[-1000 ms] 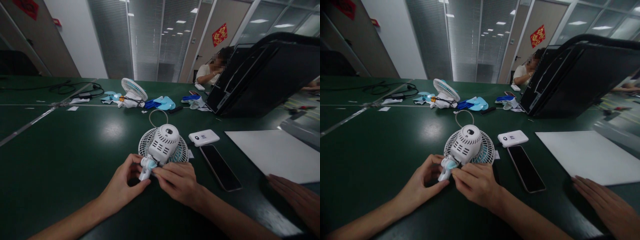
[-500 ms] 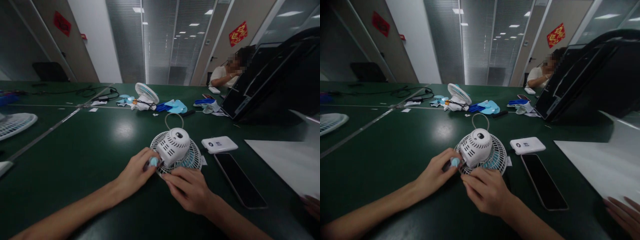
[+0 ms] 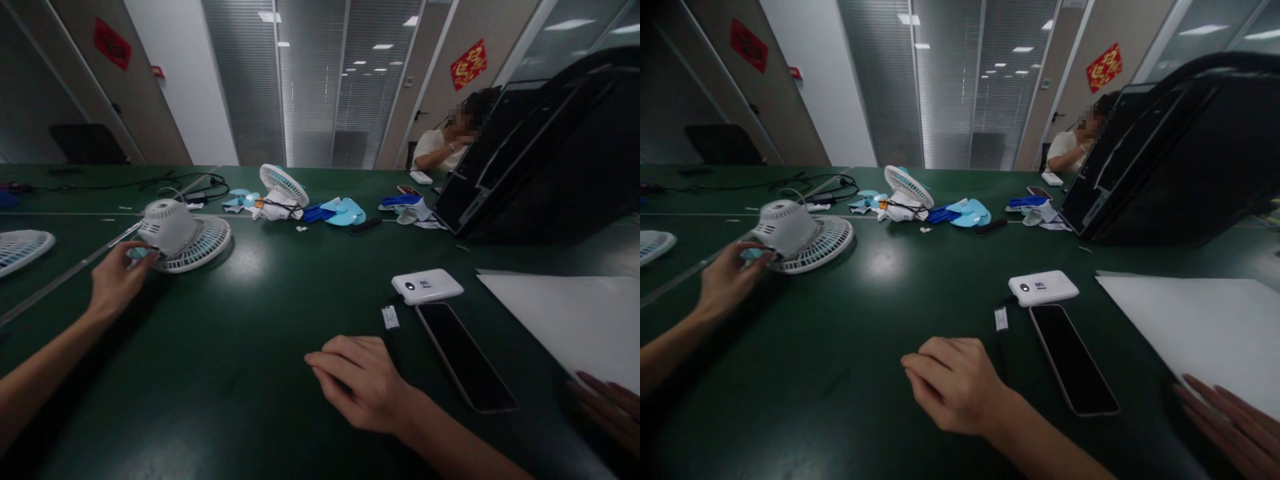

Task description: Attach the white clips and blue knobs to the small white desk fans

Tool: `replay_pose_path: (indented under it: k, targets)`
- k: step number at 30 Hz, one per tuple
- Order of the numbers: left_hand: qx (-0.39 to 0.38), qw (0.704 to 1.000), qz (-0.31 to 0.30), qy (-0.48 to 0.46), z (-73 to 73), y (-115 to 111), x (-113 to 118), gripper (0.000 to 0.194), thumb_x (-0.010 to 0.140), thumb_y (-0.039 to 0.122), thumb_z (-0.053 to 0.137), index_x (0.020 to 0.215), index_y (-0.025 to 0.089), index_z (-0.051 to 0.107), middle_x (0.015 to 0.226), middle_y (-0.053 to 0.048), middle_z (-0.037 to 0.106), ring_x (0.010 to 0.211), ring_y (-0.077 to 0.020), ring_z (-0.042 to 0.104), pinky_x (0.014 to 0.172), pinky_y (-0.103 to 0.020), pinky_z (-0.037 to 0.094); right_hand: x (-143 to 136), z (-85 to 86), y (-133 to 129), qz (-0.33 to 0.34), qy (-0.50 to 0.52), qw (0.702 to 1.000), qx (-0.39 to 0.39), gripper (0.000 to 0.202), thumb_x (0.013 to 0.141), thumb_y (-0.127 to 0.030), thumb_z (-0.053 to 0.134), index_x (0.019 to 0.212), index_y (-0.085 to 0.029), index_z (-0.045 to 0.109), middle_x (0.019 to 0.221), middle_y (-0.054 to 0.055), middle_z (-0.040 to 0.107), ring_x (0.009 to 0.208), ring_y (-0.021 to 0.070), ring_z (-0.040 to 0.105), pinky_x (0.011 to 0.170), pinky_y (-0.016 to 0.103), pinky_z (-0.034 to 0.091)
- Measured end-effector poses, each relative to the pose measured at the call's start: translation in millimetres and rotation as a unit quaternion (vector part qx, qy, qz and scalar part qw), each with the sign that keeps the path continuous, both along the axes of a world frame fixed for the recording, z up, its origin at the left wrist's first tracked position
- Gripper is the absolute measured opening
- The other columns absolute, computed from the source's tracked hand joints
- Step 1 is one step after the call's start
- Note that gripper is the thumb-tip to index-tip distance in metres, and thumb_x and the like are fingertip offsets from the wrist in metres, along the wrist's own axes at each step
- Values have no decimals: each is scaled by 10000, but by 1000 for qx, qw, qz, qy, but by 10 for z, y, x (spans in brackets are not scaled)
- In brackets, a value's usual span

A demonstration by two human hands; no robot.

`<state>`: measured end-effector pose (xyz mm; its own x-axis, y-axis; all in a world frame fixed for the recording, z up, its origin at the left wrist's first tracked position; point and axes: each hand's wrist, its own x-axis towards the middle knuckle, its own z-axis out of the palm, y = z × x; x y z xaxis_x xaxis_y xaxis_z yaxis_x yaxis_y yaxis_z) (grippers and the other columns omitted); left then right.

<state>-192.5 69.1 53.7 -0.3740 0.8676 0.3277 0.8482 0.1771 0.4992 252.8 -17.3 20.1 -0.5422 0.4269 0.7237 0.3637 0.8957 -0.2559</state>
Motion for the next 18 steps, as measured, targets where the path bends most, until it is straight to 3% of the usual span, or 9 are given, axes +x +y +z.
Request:
replay_pose_path:
  k: [5,8,13,18]
  targets:
    - [59,989,123,56,-89,373,-350,516,919,363,611,1311,56,475,1001,-28,566,815,-196,533,665,-235,401,13,-39,22,-11,-10,1000,-12,193,943,-164,545,1103,-174,653,873,9,688,703,101,642,587,261,464]
    - [82,982,150,85,-161,464,-440,497,925,374,605,1308,78,489,1081,-43,562,910,-238,554,761,-296,448,31,-28,43,-21,-12,1000,-17,199,943,-160,538,1109,-170,649,883,9,690,724,98,646,590,252,468]
    - [101,977,111,155,-173,403,-431,461,993,453,507,1326,137,547,1460,-76,407,1285,-386,413,1021,-468,397,67,-5,70,-28,-13,999,-39,214,950,-158,535,1132,-183,646,891,11,693,723,100,632,598,254,456]
    - [102,969,46,219,-141,373,-281,441,1043,415,428,1406,170,479,1557,-66,360,1411,-392,288,1107,-557,265,84,-33,84,-28,-12,998,-49,227,932,-148,565,1141,-180,649,902,11,688,730,100,629,602,257,443]
